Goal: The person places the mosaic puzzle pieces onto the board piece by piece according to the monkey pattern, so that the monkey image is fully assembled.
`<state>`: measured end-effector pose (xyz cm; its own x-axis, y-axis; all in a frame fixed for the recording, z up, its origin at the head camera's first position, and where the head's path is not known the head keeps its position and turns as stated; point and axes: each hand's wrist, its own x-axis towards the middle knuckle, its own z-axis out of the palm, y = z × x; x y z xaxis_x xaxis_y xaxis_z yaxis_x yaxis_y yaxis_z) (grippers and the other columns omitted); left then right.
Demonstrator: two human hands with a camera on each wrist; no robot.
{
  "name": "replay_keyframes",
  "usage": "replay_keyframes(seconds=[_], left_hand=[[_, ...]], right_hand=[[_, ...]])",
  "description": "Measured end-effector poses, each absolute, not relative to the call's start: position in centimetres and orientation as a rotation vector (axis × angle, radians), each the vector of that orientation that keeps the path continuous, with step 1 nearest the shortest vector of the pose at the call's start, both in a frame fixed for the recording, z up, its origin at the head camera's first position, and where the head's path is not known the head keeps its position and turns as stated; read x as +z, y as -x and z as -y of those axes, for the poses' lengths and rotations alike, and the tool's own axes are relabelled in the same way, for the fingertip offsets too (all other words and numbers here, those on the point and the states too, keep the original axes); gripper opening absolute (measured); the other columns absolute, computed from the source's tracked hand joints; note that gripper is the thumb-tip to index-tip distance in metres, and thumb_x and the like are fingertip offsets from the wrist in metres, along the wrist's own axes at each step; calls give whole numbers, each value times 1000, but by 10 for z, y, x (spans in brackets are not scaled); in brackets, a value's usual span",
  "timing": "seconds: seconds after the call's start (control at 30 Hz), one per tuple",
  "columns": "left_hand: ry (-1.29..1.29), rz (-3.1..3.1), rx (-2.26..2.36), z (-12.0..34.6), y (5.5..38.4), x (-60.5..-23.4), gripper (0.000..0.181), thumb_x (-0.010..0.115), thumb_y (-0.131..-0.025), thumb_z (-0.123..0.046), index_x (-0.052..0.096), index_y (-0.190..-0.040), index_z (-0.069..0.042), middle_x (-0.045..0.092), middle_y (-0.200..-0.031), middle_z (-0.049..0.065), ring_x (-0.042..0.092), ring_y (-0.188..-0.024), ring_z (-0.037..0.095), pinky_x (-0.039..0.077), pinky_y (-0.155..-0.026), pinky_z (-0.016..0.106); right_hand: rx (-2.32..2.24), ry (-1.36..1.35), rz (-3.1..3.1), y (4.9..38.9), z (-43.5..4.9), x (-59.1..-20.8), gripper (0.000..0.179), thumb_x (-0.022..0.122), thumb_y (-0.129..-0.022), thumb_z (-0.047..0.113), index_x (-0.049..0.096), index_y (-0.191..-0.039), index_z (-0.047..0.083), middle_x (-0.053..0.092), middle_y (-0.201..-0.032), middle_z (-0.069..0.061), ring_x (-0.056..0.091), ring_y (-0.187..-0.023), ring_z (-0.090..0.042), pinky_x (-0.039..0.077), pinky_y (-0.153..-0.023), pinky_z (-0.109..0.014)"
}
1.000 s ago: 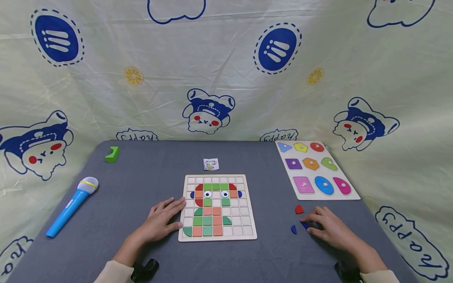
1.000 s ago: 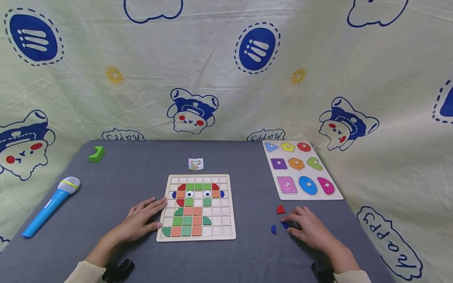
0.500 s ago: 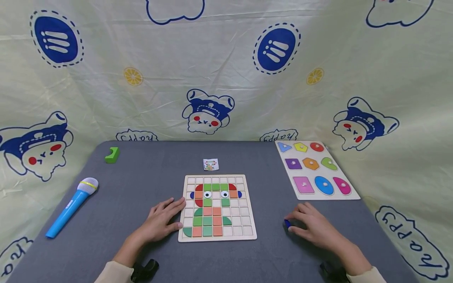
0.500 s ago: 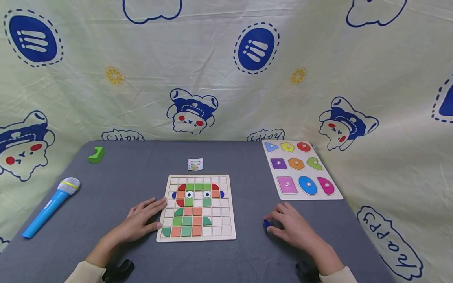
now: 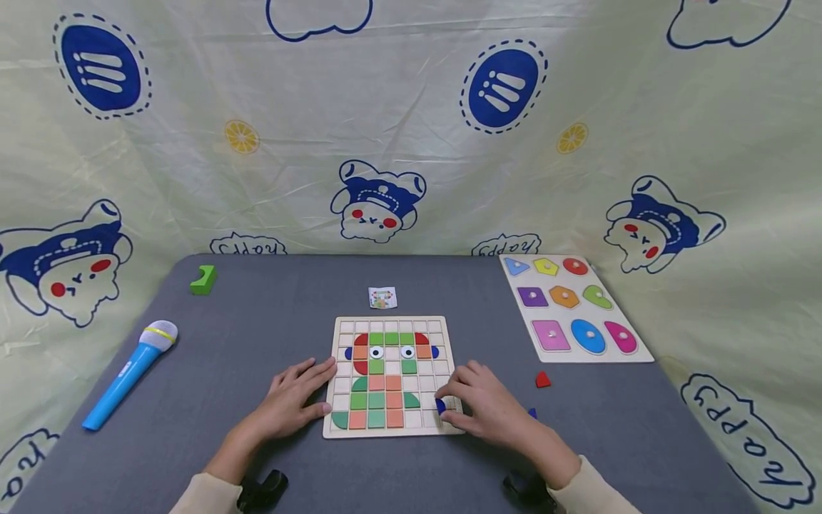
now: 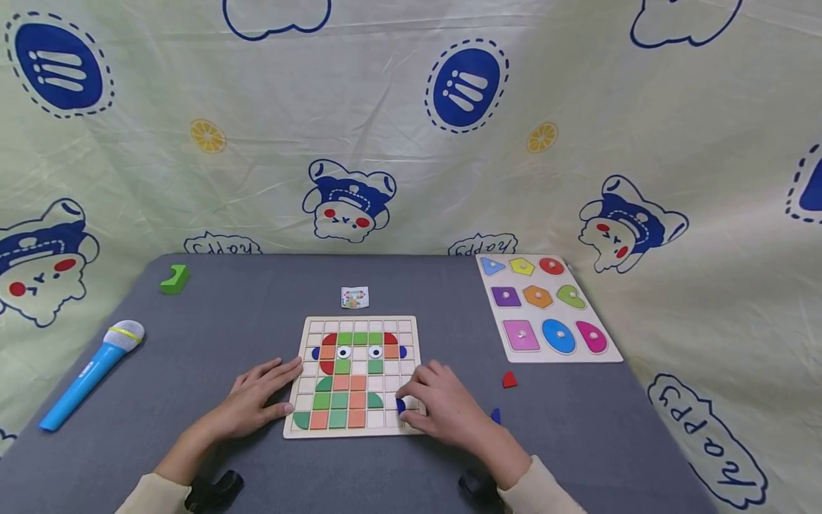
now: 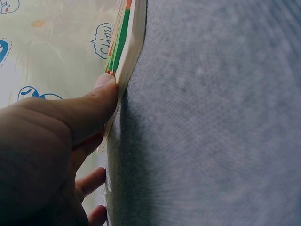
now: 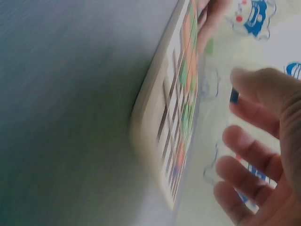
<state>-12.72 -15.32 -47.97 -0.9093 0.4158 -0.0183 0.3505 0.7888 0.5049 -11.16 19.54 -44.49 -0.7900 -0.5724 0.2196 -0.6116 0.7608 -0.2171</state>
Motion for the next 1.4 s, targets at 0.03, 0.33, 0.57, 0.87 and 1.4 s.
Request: replay_keyframes(seconds=[0.03,0.33,0.57,0.87,1.4], left_hand=[[-613,-2850,765,153,127,-479,65,65,-87,-29,39,-145,-15,35,-153,1,26,-142,36,20,-105,63],[-627,-2848,773,154,127,-479,64,65,-88,-28,40,-145,-14,36,-153,3,27,-141,36,21,-104,63],[-628,-2850,764,155,127,-479,63,65,-88,-29,40,-145,-15,36,-153,2,27,-141,36,21,-104,63],[-623,-2850,757,154,128,-478,64,64,-88,-31,40,-145,-16,36,-153,1,27,-141,36,21,-104,63],[-640,-2857,760,155,127,-479,63,64,-88,-31,40,-145,-16,36,-153,1,28,-141,35,22,-103,63]], right_hand=[[428,-958,2804,112,-188,-445,24,76,-77,37,71,-98,26,55,-87,10,37,-83,-3,33,-74,-24],[447,-975,2795,122,-124,-451,19,73,-80,37,72,-96,26,56,-85,9,40,-82,-6,37,-74,-25],[406,-979,2803,130,-86,-456,22,72,-80,39,72,-97,26,56,-85,8,41,-80,-9,37,-74,-26],[335,-932,2873,134,-54,-461,24,71,-81,43,72,-99,27,56,-87,8,41,-82,-10,37,-76,-27],[309,-896,2912,135,-40,-463,25,72,-80,44,73,-98,27,55,-87,6,38,-81,-12,28,-71,-27]])
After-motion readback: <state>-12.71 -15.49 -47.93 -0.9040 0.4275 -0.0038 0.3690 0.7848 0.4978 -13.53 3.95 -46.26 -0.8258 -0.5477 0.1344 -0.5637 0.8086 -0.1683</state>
